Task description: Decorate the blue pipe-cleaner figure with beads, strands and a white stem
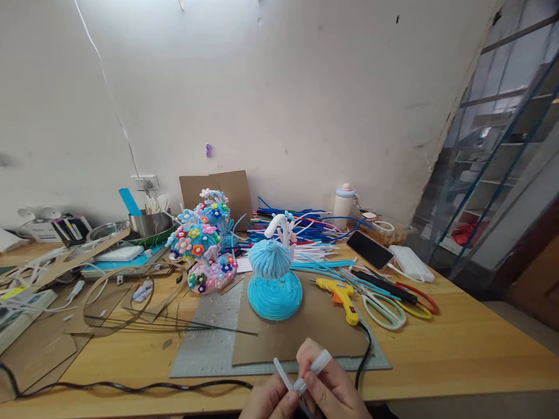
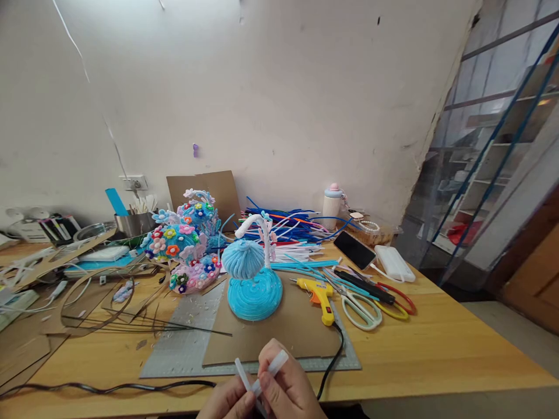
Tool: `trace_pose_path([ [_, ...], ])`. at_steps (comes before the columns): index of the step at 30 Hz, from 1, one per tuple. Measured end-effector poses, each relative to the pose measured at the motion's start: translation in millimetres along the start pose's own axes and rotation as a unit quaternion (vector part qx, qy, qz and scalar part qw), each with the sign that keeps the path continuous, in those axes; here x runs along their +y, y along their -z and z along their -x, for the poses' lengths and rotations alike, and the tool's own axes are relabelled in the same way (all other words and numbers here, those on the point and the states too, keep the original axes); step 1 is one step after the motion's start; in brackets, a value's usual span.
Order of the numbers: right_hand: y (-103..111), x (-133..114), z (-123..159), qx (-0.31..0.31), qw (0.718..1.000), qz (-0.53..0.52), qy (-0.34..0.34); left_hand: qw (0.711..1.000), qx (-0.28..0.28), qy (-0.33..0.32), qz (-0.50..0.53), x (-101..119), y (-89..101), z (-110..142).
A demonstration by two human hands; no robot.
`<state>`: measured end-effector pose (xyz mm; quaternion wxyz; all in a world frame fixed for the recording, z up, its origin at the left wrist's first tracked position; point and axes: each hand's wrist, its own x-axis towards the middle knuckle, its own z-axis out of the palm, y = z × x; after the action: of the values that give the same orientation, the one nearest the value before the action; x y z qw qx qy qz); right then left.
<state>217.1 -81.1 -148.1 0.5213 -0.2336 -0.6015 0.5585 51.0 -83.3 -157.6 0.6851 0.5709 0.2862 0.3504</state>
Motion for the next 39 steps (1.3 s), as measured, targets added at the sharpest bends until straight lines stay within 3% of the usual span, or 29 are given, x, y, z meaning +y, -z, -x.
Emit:
trace_pose_path([
  [4, 0.4, -0.2, 1.0, 0.007, 0.999, 0.036, -0.03, 0.999, 0.019, -0.038, 0.012, -5.6, 2.7, -4.3],
  [6, -1.0, 2.0, 0.5, -0.017, 0.996, 0.023, -0.087, 0.998, 0.026, -0.04, -0.027, -1.7, 2.8, -5.7],
  [10, -3.8, 7.3, -2.5, -0.038, 0.97, -0.092, -0.221, 0.99, 0.066, 0.011, -0.121, 13.1, 1.9, -5.0],
  [14, -4.4, 8.6, -5.3, -0.04, 0.954, -0.119, -0.271, 0.99, 0.035, 0.06, -0.123, 17.1, 1.6, -3.5],
  [20, -7.6, 6.6, -7.4, -0.018, 0.953, -0.09, -0.287, 0.994, 0.044, 0.087, -0.04, 9.4, -1.7, -3.4],
  [27, -2.7, 8.7, -6.8, -0.061, 0.96, -0.039, -0.271, 0.985, 0.06, 0.122, 0.102, 20.3, -8.1, -7.3],
  [32, 0.7, 2.4, -7.3, -0.114, 0.966, -0.084, -0.218, 0.976, -0.034, 0.144, 0.16, 34.4, -5.3, -11.4],
  [36, 5.4, -0.2, -7.1, -0.131, 0.966, -0.088, -0.203, 0.97, -0.062, 0.152, 0.178, 46.5, -5.1, -12.8],
  [39, 6.4, 0.9, -7.3, -0.111, 0.964, -0.091, -0.225, 0.973, -0.069, 0.168, 0.143, 47.8, -2.9, -14.4],
])
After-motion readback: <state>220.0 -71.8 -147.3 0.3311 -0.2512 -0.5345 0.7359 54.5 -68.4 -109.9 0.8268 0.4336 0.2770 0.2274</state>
